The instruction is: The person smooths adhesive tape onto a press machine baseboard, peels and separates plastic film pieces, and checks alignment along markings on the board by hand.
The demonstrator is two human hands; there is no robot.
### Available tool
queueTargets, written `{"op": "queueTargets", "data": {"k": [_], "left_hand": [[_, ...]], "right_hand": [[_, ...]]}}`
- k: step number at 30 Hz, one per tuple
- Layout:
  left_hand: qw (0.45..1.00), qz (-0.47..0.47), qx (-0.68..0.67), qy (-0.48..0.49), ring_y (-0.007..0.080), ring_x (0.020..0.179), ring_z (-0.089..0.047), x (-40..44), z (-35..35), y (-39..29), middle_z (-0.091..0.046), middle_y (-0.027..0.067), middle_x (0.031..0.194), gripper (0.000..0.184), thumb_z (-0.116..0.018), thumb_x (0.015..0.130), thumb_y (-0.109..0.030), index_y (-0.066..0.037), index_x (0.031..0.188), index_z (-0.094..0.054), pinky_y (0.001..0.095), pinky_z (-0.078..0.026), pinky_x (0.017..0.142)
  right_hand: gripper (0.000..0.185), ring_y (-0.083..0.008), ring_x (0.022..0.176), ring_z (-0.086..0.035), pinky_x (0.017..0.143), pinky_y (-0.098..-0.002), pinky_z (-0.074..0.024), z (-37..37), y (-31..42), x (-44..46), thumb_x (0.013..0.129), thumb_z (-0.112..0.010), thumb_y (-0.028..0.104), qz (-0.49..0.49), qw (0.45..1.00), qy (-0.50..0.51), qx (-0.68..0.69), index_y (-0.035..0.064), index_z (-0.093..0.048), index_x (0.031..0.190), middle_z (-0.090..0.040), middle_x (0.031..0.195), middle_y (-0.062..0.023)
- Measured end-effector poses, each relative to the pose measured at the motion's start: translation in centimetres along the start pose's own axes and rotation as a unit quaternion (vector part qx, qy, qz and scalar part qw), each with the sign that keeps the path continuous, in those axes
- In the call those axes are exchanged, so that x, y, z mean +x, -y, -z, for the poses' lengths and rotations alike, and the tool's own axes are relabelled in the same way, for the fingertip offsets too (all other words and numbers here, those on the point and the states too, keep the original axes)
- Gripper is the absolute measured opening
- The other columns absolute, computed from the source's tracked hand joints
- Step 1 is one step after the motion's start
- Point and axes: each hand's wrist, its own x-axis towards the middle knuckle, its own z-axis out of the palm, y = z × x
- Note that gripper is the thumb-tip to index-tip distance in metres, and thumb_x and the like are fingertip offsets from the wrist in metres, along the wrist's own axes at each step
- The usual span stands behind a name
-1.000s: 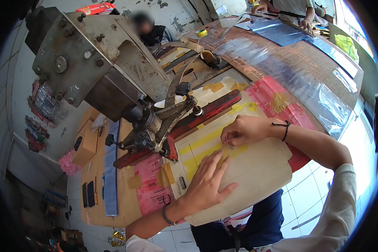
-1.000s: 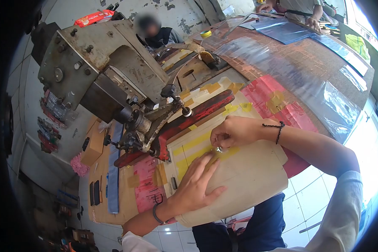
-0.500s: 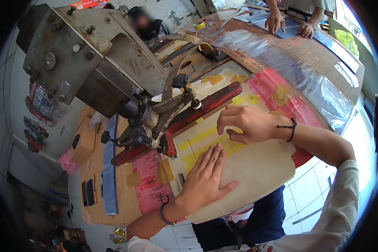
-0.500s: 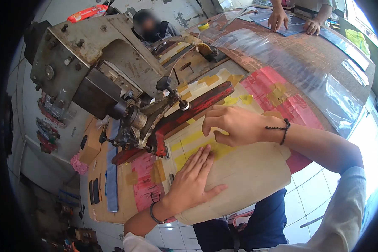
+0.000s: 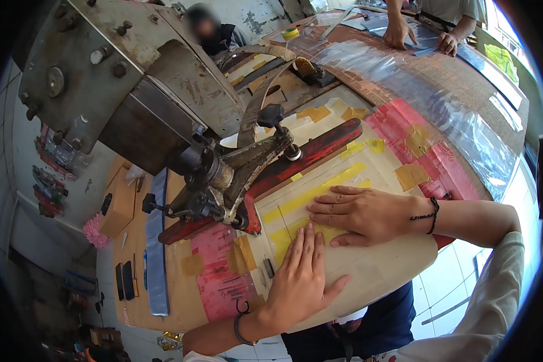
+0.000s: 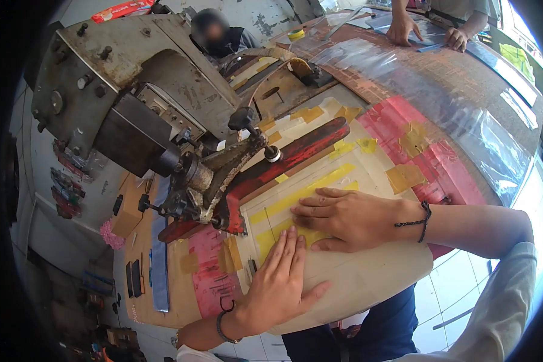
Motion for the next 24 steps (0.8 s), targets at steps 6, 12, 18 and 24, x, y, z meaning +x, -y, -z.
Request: {"op": "queueTargets", "data": {"k": [6,12,18,24], "left_hand": [[1.0,0.004,-0.029,-0.001,0.0492,0.137,-0.04,0.3,0.1,0.7,-0.04,0.0419,0.142,0.093,-0.059,0.092,-0.058,0.021,0.136,-0.04,0.048,-0.035,0.115],[1.0,0.024,0.006,0.007,0.0476,0.138,-0.039,0.2,0.3,2.0,-0.039,0.0397,0.144,0.094,-0.06,0.091,-0.059,0.018,0.14,-0.038,0.0466,-0.034,0.116],[1.0,0.017,0.021,0.013,0.0452,0.139,-0.039,-0.6,0.2,0.8,-0.039,0.0379,0.145,0.104,-0.059,0.085,-0.068,0.019,0.138,-0.039,0.0479,-0.031,0.117],[0.999,0.046,-0.003,0.001,0.0438,0.142,-0.036,-0.1,-0.3,1.8,-0.037,0.0378,0.147,0.112,-0.056,0.083,-0.075,0.02,0.139,-0.038,0.0469,-0.027,0.119]], "right_hand": [[0.053,-0.0344,0.143,-0.038,0.121,-0.0517,-0.0255,0.2,-0.4,0.1,0.101,-0.051,0.035,0.014,1.0,0.007,-0.005,-0.0015,-0.048,0.139,-0.043,0.15,-0.0231],[0.054,-0.0343,0.144,-0.037,0.122,-0.052,-0.0238,0.3,0.4,0.2,0.099,-0.052,0.032,0.007,1.0,0.018,0.015,-0.001,-0.045,0.142,-0.04,0.153,-0.0235],[0.056,-0.033,0.145,-0.036,0.122,-0.0514,-0.0237,0.0,0.7,0.9,0.098,-0.052,0.03,-0.018,1.0,0.019,-0.015,-0.0016,-0.043,0.144,-0.039,0.154,-0.022],[0.058,-0.0335,0.144,-0.036,0.122,-0.0505,-0.0244,0.0,0.5,1.1,0.098,-0.054,0.031,-0.036,0.998,0.041,-0.027,-0.0023,-0.044,0.144,-0.041,0.152,-0.0225]]}}
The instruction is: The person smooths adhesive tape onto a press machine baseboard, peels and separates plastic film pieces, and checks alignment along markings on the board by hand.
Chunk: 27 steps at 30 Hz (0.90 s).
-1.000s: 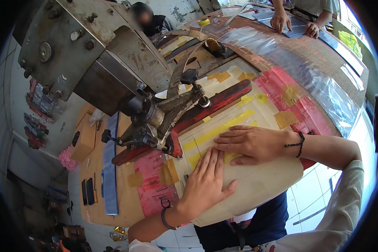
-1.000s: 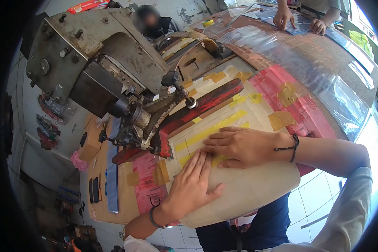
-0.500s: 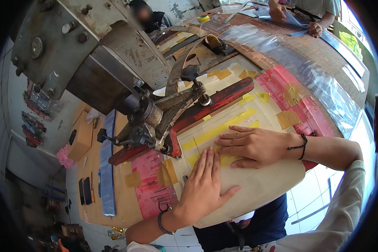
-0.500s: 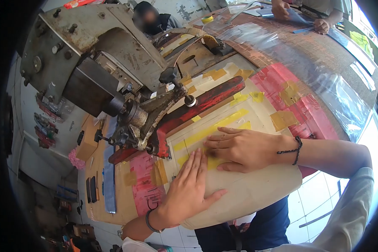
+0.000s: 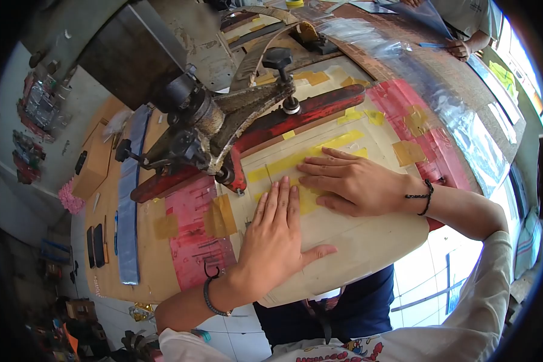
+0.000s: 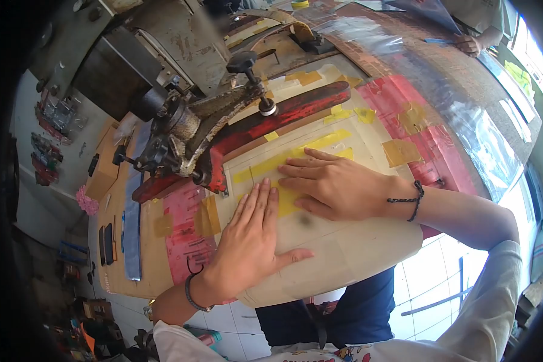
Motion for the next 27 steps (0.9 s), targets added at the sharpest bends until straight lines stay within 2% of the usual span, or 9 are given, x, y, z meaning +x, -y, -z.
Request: {"op": "queueTargets", "data": {"k": [5,9,12,17,19,22,27], "left_hand": [[1.0,0.01,0.015,0.0,0.0449,0.144,-0.032,0.6,-0.5,1.3,-0.035,0.0381,0.149,0.109,-0.053,0.086,-0.073,0.02,0.141,-0.035,0.0475,-0.024,0.121],[0.999,-0.014,-0.011,0.051,0.0466,0.146,-0.024,-0.1,0.2,-0.3,-0.025,0.0403,0.152,0.112,-0.055,0.087,-0.072,0.022,0.143,-0.028,0.0471,-0.022,0.121],[0.997,-0.002,-0.032,0.069,0.0473,0.148,-0.019,0.1,0.6,-0.3,-0.019,0.0407,0.154,0.122,-0.057,0.082,-0.076,0.022,0.145,-0.021,0.0474,-0.02,0.122],[0.99,0.044,-0.029,0.129,0.047,0.15,-0.011,0.4,1.6,0.9,-0.012,0.0405,0.156,0.133,-0.06,0.076,-0.081,0.022,0.147,-0.014,0.0476,-0.015,0.123],[0.989,0.043,-0.022,0.137,0.0468,0.15,-0.009,0.3,1.6,1.5,-0.01,0.0406,0.156,0.131,-0.058,0.078,-0.08,0.022,0.147,-0.014,0.0476,-0.015,0.124],[0.991,0.03,-0.011,0.133,0.0464,0.15,-0.009,0.0,1.2,2.2,-0.01,0.0397,0.157,0.125,-0.056,0.082,-0.077,0.021,0.147,-0.014,0.0475,-0.015,0.124],[0.99,-0.002,0.023,0.14,0.0451,0.15,-0.013,-0.5,1.4,2.2,-0.012,0.037,0.158,0.115,-0.053,0.087,-0.072,0.019,0.148,-0.018,0.0475,-0.017,0.123]], "right_hand": [[0.062,-0.0335,0.147,-0.032,0.123,-0.049,-0.0202,-0.1,1.1,-0.1,0.099,-0.052,0.036,-0.009,1.0,-0.004,-0.005,-0.0021,-0.04,0.146,-0.036,0.156,-0.0213],[0.066,-0.0326,0.149,-0.027,0.124,-0.0481,-0.0168,-0.8,1.3,0.1,0.099,-0.049,0.04,-0.032,0.999,-0.013,-0.022,-0.0015,-0.036,0.149,-0.032,0.159,-0.0203],[0.062,-0.0338,0.147,-0.031,0.124,-0.0487,-0.0193,-1.6,0.9,0.4,0.098,-0.052,0.036,-0.036,0.998,-0.056,-0.009,-0.0019,-0.04,0.146,-0.037,0.155,-0.0207],[0.053,-0.0349,0.142,-0.039,0.122,-0.0515,-0.0235,-0.9,0.5,0.3,0.096,-0.058,0.032,-0.019,0.997,-0.06,0.048,-0.0014,-0.052,0.137,-0.047,0.148,-0.0215],[0.054,-0.0339,0.143,-0.038,0.122,-0.0525,-0.023,-0.3,0.5,0.1,0.096,-0.058,0.033,-0.007,0.998,-0.02,0.064,-0.0009,-0.052,0.138,-0.046,0.149,-0.0219],[0.058,-0.0327,0.144,-0.036,0.123,-0.0531,-0.0207,0.0,0.8,-0.2,0.097,-0.057,0.036,0.029,0.997,-0.01,0.073,-0.0014,-0.05,0.14,-0.043,0.15,-0.0229],[0.07,-0.0332,0.148,-0.028,0.123,-0.0553,-0.0142,-0.9,1.7,-0.6,0.099,-0.05,0.047,0.039,0.999,-0.002,0.031,-0.0026,-0.039,0.147,-0.033,0.156,-0.0239]]}}
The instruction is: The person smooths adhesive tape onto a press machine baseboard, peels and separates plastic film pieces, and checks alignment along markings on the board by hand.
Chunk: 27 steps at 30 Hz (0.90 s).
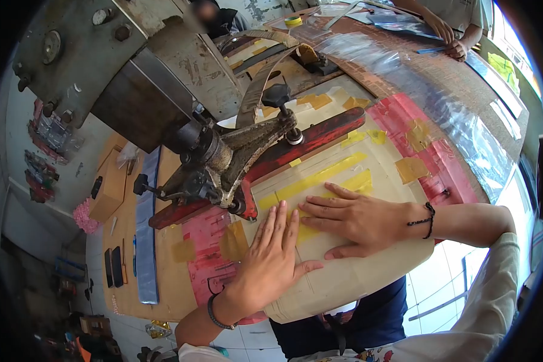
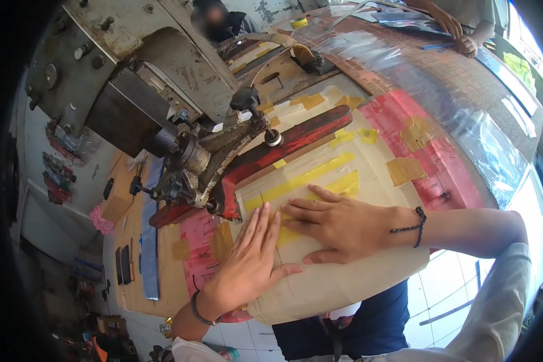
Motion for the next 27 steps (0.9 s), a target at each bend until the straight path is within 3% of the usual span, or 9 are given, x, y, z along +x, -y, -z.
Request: {"op": "queueTargets", "data": {"k": [7,14,27], "left_hand": [[0.999,0.016,-0.02,-0.024,0.0397,0.151,-0.015,0.3,-0.2,-0.6,-0.015,0.0316,0.16,0.114,-0.055,0.087,-0.071,0.015,0.151,-0.018,0.0464,-0.017,0.123],[0.999,0.009,-0.017,-0.028,0.0364,0.152,-0.014,0.5,-0.2,-0.1,-0.016,0.0291,0.161,0.12,-0.055,0.082,-0.077,0.015,0.151,-0.018,0.0459,-0.015,0.124],[0.999,-0.015,-0.01,-0.047,0.0407,0.15,-0.019,0.4,-0.4,0.4,-0.02,0.0326,0.158,0.118,-0.055,0.082,-0.074,0.018,0.148,-0.021,0.0465,-0.018,0.123]], "right_hand": [[0.082,-0.0375,0.149,-0.026,0.123,-0.0566,-0.0117,-0.8,2.4,-0.3,0.101,-0.034,0.06,-0.02,0.999,0.004,-0.046,-0.0073,-0.034,0.148,-0.029,0.157,-0.0263],[0.082,-0.0387,0.146,-0.03,0.122,-0.057,-0.0139,-1.0,2.5,-0.4,0.101,-0.035,0.061,-0.003,0.999,-0.006,-0.033,-0.0081,-0.038,0.145,-0.029,0.156,-0.0281],[0.075,-0.0378,0.144,-0.035,0.122,-0.0532,-0.0187,-0.9,2.4,-0.5,0.101,-0.041,0.056,0.021,0.999,-0.02,-0.015,-0.0078,-0.044,0.141,-0.035,0.153,-0.0284]]}}
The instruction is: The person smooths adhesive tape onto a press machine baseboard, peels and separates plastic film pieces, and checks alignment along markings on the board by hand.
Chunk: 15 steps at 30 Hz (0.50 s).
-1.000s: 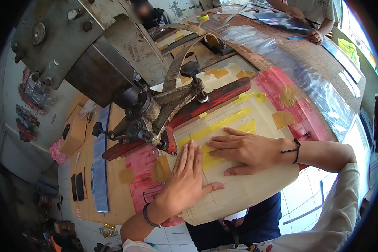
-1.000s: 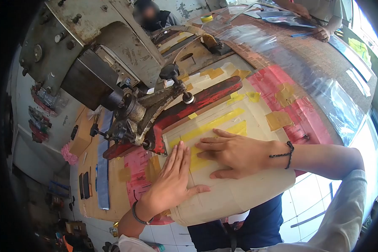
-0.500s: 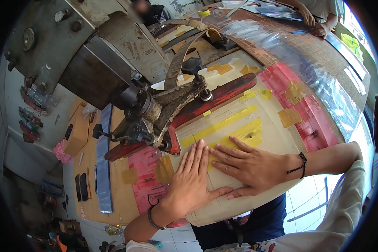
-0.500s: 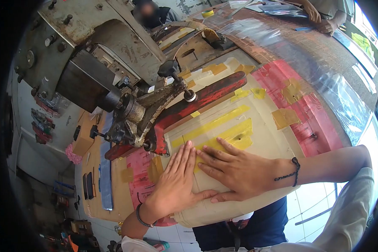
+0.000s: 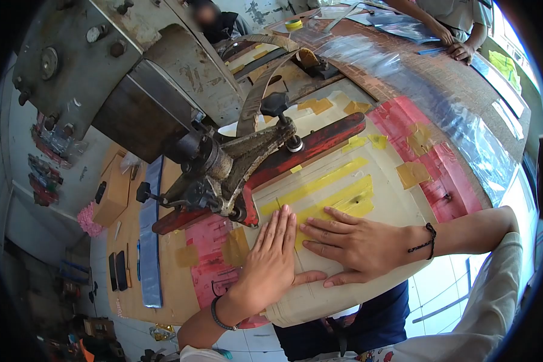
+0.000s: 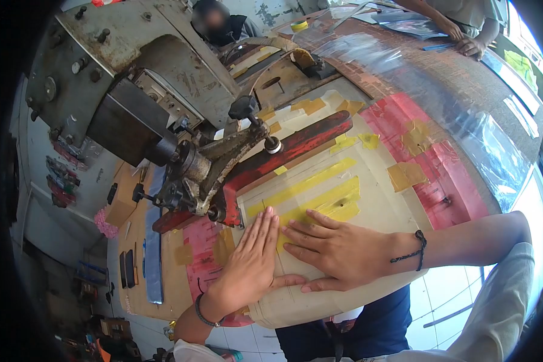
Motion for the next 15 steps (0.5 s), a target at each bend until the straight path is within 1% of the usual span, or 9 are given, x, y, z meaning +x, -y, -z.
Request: {"op": "queueTargets", "data": {"k": [4,8,11,14,15], "left_hand": [[1.0,-0.016,0.004,0.014,0.0412,0.15,-0.018,-0.18,0.26,-0.13,-0.018,0.0332,0.158,0.113,-0.054,0.085,-0.071,0.018,0.148,-0.021,0.0468,-0.019,0.123],[0.999,-0.035,-0.009,0.034,0.0421,0.15,-0.017,-0.21,0.38,0.23,-0.017,0.0348,0.158,0.112,-0.053,0.087,-0.07,0.019,0.147,-0.021,0.0474,-0.017,0.123],[0.998,-0.032,0.019,0.04,0.0425,0.151,-0.014,-0.21,0.38,-0.26,-0.014,0.0359,0.158,0.118,-0.053,0.084,-0.074,0.02,0.147,-0.02,0.0475,-0.016,0.123],[0.998,-0.027,-0.02,0.053,0.0477,0.15,-0.01,0.03,1.03,-0.68,-0.009,0.0407,0.156,0.125,-0.059,0.081,-0.073,0.024,0.145,-0.014,0.0494,-0.015,0.123],[0.998,-0.025,-0.019,0.054,0.0474,0.15,-0.01,0.07,1.02,-0.7,-0.009,0.0406,0.156,0.126,-0.059,0.08,-0.074,0.024,0.145,-0.014,0.0493,-0.015,0.123]], "right_hand": [[0.072,-0.036,0.144,-0.035,0.121,-0.0533,-0.0203,-0.42,-0.08,-0.06,0.101,-0.042,0.053,0.002,1.0,-0.021,0.007,-0.0071,-0.045,0.141,-0.037,0.152,-0.0272],[0.068,-0.0347,0.143,-0.036,0.12,-0.0535,-0.0224,-0.68,-0.24,-0.14,0.101,-0.046,0.049,0.005,0.999,-0.033,0.018,-0.0068,-0.046,0.14,-0.039,0.151,-0.0264],[0.066,-0.0341,0.143,-0.037,0.12,-0.0536,-0.0235,-0.72,-0.33,-0.19,0.1,-0.049,0.046,0.006,0.999,-0.039,0.027,-0.0068,-0.046,0.139,-0.04,0.151,-0.026],[0.065,-0.0339,0.143,-0.037,0.12,-0.0536,-0.0238,-0.76,-0.4,-0.24,0.099,-0.051,0.044,0.007,0.999,-0.042,0.03,-0.0067,-0.046,0.139,-0.04,0.151,-0.0256],[0.065,-0.0338,0.143,-0.037,0.12,-0.0536,-0.0238,-0.75,-0.4,-0.22,0.099,-0.051,0.044,0.008,0.999,-0.043,0.029,-0.0067,-0.046,0.139,-0.04,0.151,-0.0254]]}}
